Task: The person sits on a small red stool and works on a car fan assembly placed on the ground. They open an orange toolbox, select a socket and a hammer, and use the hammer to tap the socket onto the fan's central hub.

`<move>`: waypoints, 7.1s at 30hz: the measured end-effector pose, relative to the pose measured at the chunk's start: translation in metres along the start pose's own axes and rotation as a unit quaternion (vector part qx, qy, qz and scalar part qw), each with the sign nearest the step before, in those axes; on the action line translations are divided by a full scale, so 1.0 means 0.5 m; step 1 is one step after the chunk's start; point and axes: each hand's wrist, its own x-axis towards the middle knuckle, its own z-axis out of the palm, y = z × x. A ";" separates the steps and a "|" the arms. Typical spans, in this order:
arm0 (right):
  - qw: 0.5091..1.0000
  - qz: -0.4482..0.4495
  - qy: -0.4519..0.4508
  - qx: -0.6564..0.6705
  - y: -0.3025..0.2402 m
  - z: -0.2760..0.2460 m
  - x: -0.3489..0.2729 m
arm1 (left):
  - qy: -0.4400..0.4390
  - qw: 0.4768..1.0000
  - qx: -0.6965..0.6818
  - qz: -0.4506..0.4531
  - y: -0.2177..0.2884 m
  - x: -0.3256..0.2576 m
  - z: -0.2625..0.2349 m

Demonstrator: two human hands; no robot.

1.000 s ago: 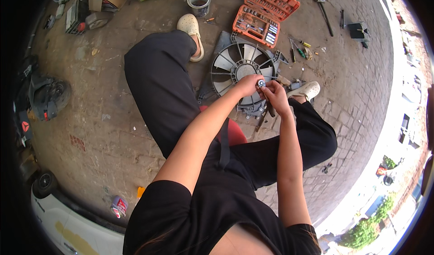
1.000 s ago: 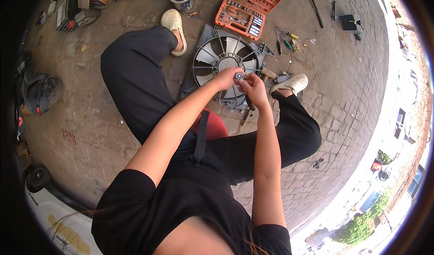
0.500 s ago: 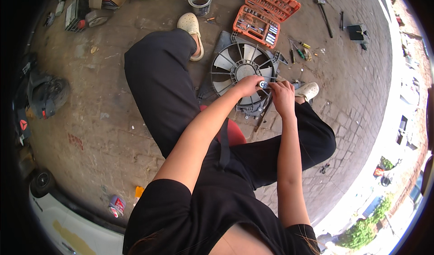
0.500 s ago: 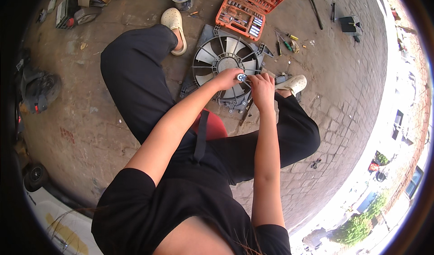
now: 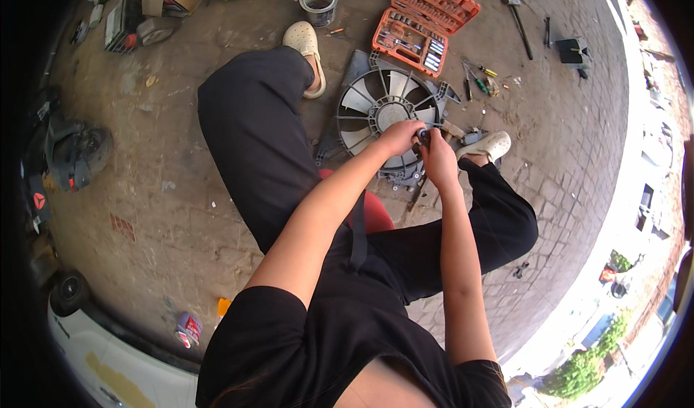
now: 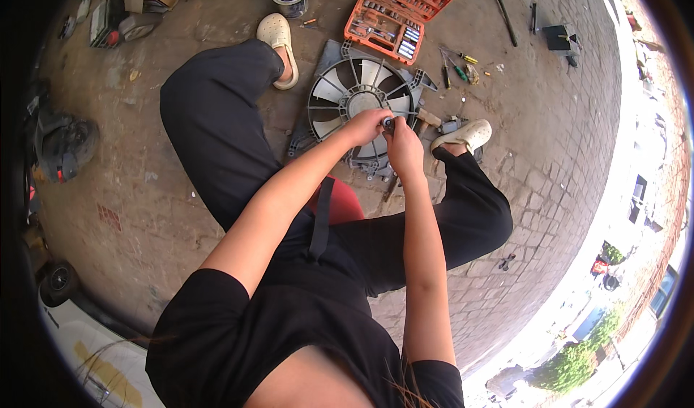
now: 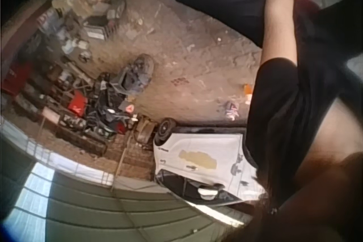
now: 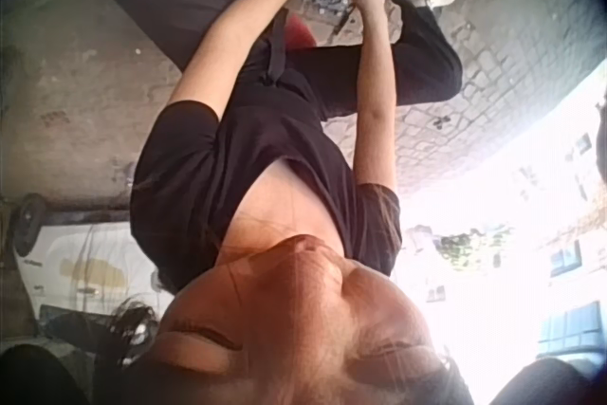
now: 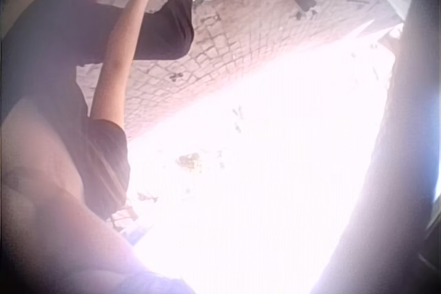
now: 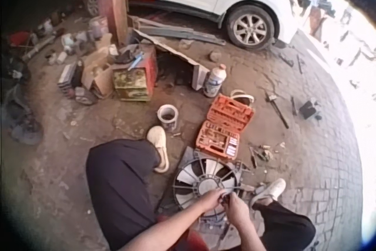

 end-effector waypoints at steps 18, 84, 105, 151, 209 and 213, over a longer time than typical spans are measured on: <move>0.991 0.111 0.015 0.079 0.006 0.016 0.025 | 0.240 0.965 0.024 -0.103 -0.014 -0.040 0.075; 0.970 -0.130 -0.175 -0.111 0.018 -0.067 0.202 | 0.163 0.873 -0.221 -0.403 -0.135 0.024 0.160; 0.969 -0.124 -0.191 -0.098 0.098 -0.033 0.244 | 0.241 0.341 -0.843 -0.338 -0.054 0.180 0.179; 0.930 0.262 -0.064 0.252 0.045 0.008 0.199 | 0.236 0.536 -0.639 -0.499 -0.029 0.192 0.140; 0.869 -0.326 -0.326 -0.178 0.137 -0.095 0.268 | 0.268 0.396 -0.781 -0.401 -0.034 0.195 0.156; 0.871 -0.338 -0.293 -0.202 0.136 -0.067 0.252 | 0.257 0.344 -0.828 -0.361 -0.037 0.182 0.153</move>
